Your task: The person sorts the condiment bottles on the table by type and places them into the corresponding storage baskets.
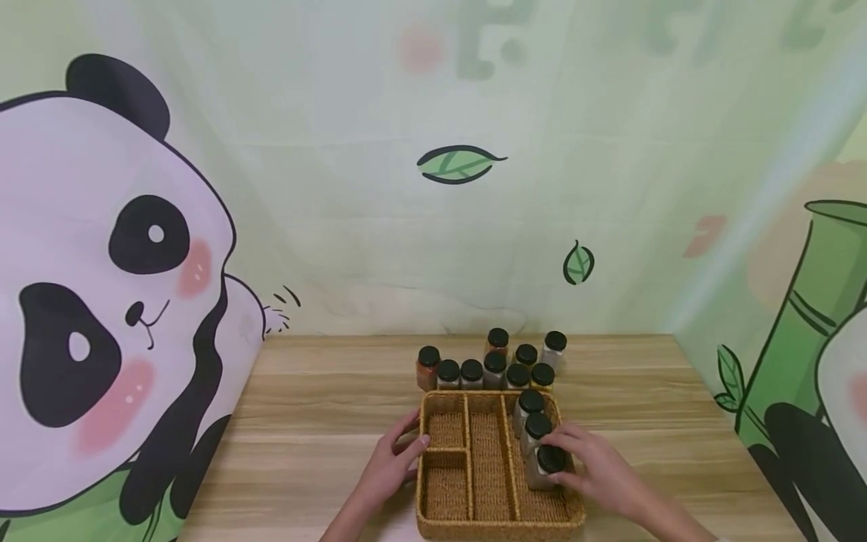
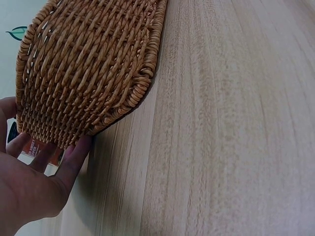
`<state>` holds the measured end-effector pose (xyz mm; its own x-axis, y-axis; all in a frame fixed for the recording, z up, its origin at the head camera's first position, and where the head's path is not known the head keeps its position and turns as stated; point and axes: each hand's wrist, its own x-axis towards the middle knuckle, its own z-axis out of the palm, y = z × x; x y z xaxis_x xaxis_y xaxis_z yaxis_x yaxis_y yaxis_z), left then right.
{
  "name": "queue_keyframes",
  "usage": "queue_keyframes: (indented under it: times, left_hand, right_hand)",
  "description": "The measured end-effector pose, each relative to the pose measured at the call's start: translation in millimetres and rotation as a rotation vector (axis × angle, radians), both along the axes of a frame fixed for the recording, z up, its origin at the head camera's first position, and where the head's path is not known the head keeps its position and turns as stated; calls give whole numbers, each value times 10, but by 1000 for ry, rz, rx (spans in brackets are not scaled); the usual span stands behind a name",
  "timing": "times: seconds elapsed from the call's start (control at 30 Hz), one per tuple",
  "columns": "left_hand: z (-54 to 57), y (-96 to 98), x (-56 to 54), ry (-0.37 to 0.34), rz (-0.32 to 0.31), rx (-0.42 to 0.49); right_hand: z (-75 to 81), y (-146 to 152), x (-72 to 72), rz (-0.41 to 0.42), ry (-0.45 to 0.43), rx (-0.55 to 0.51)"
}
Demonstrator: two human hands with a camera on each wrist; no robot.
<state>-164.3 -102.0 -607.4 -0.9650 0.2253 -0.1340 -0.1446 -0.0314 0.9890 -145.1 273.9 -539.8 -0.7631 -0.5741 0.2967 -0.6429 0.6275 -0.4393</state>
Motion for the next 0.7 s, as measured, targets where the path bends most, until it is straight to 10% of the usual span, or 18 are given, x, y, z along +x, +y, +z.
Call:
queue_keyframes:
  times: [0.7]
  left_hand:
    - [-4,6,2,-7,3,7]
  right_hand:
    - [18,-101,37,-63,36,33]
